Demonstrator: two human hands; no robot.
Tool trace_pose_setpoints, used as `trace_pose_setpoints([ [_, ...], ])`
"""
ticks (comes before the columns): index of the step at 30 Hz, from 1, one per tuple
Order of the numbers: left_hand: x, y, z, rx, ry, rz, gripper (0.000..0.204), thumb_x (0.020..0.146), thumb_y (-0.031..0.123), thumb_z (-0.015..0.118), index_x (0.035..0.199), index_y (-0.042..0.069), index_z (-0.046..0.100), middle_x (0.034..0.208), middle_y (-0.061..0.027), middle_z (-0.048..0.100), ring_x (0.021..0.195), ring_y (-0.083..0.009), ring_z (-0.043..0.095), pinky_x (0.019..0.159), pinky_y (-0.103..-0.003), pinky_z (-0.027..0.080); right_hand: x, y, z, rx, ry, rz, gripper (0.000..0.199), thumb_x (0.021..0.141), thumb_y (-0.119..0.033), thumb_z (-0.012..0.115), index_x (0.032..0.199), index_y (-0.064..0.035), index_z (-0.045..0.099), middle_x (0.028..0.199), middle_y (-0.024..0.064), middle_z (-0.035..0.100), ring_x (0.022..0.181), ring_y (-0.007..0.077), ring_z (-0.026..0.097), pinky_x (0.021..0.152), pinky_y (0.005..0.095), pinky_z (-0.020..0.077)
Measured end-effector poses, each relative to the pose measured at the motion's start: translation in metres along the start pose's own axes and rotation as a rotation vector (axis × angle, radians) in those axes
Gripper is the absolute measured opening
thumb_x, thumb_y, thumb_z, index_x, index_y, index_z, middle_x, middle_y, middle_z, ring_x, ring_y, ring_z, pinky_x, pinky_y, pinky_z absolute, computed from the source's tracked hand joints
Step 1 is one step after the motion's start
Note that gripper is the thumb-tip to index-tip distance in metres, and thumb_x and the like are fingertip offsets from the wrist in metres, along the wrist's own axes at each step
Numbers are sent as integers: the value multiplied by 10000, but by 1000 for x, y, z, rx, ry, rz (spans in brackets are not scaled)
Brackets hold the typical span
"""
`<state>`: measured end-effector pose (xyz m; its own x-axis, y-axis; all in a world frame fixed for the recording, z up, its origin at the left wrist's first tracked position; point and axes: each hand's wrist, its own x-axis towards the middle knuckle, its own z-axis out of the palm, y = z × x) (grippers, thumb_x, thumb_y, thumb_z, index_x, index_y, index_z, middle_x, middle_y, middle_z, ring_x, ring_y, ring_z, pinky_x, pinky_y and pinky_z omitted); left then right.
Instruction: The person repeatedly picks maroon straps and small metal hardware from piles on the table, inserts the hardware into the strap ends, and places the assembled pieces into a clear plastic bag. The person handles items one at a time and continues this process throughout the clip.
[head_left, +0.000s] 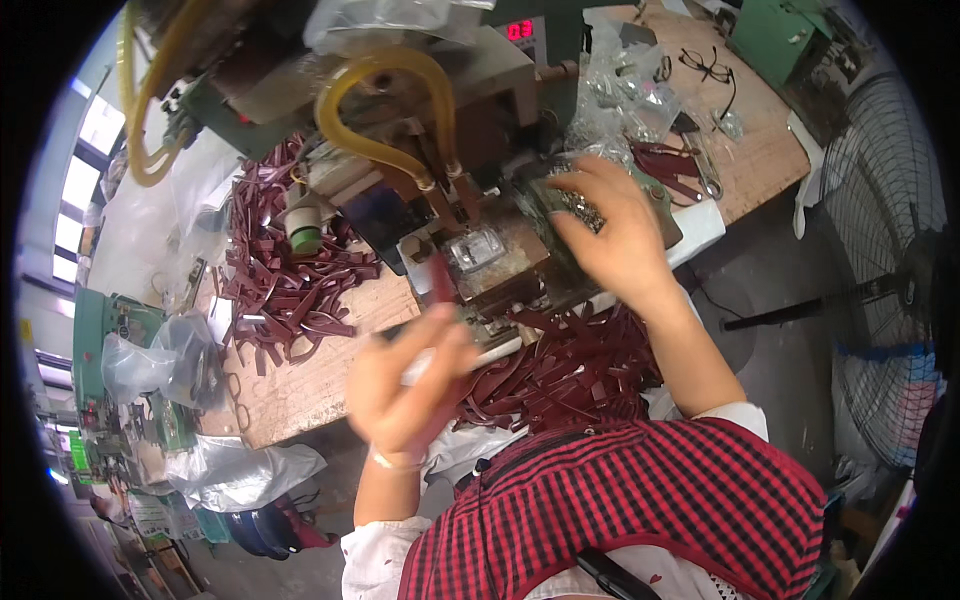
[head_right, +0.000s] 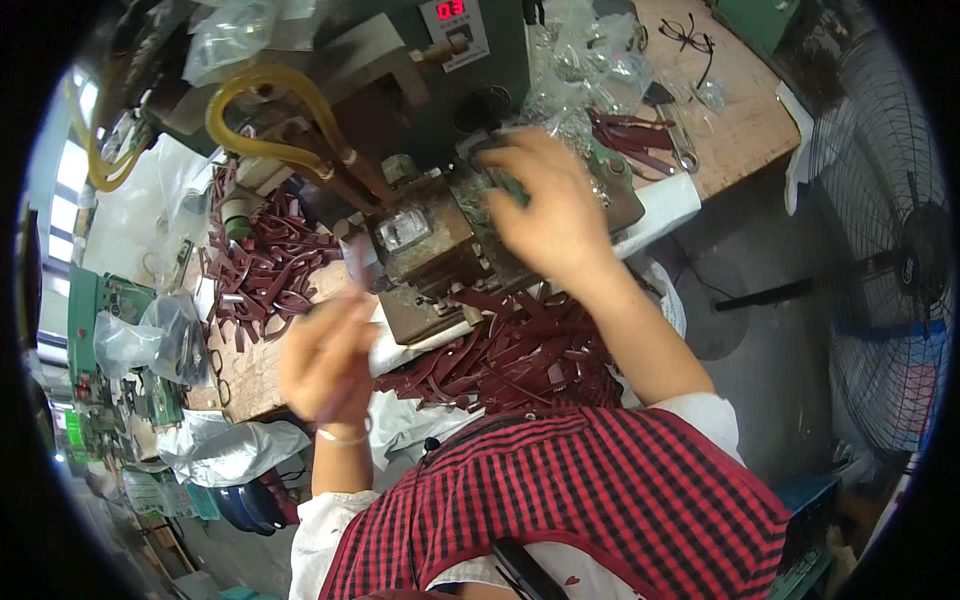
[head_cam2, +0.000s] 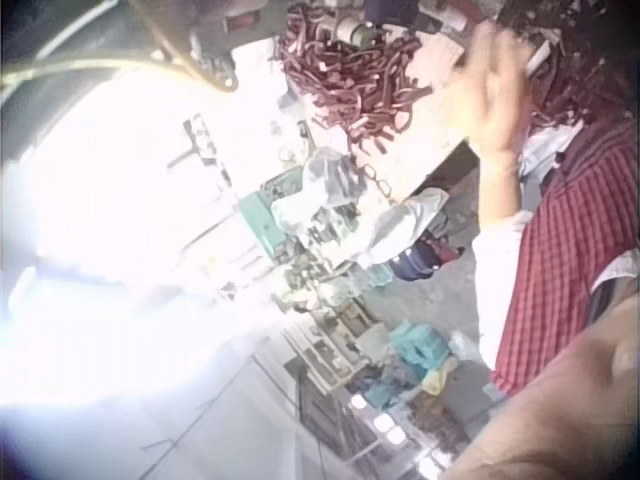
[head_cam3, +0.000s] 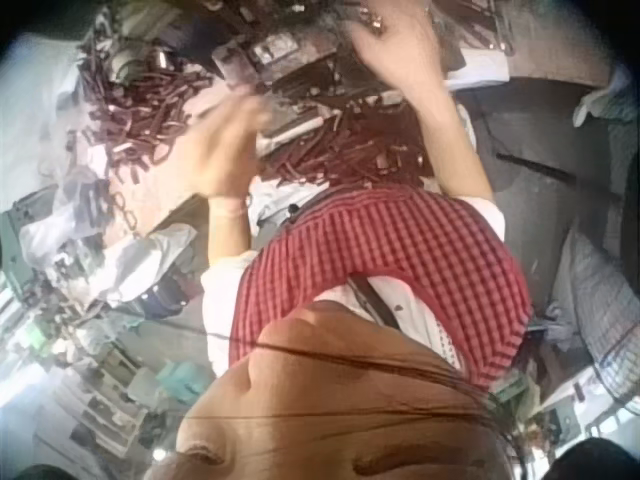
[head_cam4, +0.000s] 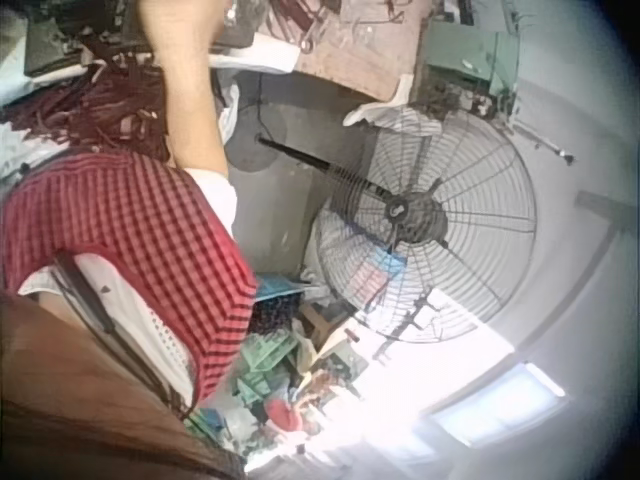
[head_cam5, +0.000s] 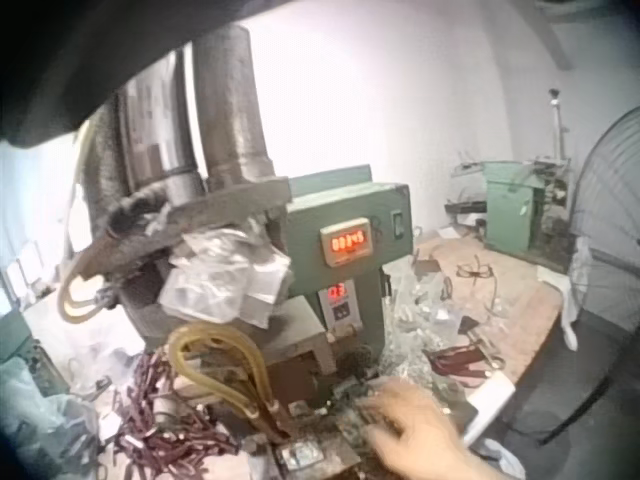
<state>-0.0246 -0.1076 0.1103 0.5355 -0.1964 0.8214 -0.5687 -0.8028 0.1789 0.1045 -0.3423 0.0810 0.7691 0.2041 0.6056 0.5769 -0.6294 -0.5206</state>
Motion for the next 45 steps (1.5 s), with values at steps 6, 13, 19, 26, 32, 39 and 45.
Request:
trace_pose_setpoints([
  [6, 17, -5, 47, -36, 48, 239, 255, 760, 121, 886, 974, 85, 752, 982, -88, 757, 561, -122, 574, 482, -256, 422, -20, 76, 20, -245, 63, 64, 189, 815, -166, 771, 967, -56, 747, 1236, 162, 679, 1212, 368, 605, 989, 456, 501],
  [13, 21, -1, 42, -58, -5, 190, 225, 745, 64, 897, 929, 85, 769, 874, -98, 758, 623, -175, 663, 524, -276, 505, -3, 76, 37, -175, 141, 109, 104, 802, -233, 805, 861, -152, 777, 909, 58, 647, 981, 300, 640, 790, 441, 523],
  [19, 19, 4, 38, -84, -46, 154, 270, 749, 80, 878, 993, 66, 764, 962, -95, 768, 671, -172, 675, 552, -277, 500, 22, 69, 78, -510, -1, -21, 98, 809, -165, 738, 876, -95, 733, 950, 62, 614, 994, 286, 592, 718, 435, 497],
  [26, -80, -59, -33, 262, 89, -520, 149, 940, 10, 690, 1071, -50, 727, 1013, -174, 746, 877, -276, 721, 826, -389, 598, -28, 76, 22, 487, 327, 549, 162, 923, -172, 740, 1015, -42, 711, 841, 75, 730, 784, 190, 700, 721, 317, 529],
  [32, -74, -184, -69, 546, -486, -582, 269, 893, 82, 701, 1157, 33, 724, 1175, -172, 691, 1093, -360, 657, 899, -413, 533, -5, 62, 36, 641, 207, 654, 211, 928, -203, 770, 1016, -13, 750, 850, 36, 743, 798, 65, 646, 707, 245, 508],
  [39, -128, -243, -29, 813, -568, -499, 310, 819, 65, 700, 1118, -9, 724, 1267, -208, 647, 1098, -408, 653, 944, -456, 528, -23, 56, 12, 343, 217, 471, 129, 910, -120, 703, 1020, -53, 715, 883, 90, 751, 832, 190, 729, 756, 312, 539],
  [45, -108, -193, -17, 545, -411, -347, 159, 865, 47, 709, 1008, -1, 757, 1112, -102, 735, 1019, -317, 674, 905, -415, 532, -51, 61, -18, 417, 204, 480, 156, 909, -47, 694, 1062, -22, 681, 937, 94, 755, 908, 184, 725, 815, 307, 534],
])
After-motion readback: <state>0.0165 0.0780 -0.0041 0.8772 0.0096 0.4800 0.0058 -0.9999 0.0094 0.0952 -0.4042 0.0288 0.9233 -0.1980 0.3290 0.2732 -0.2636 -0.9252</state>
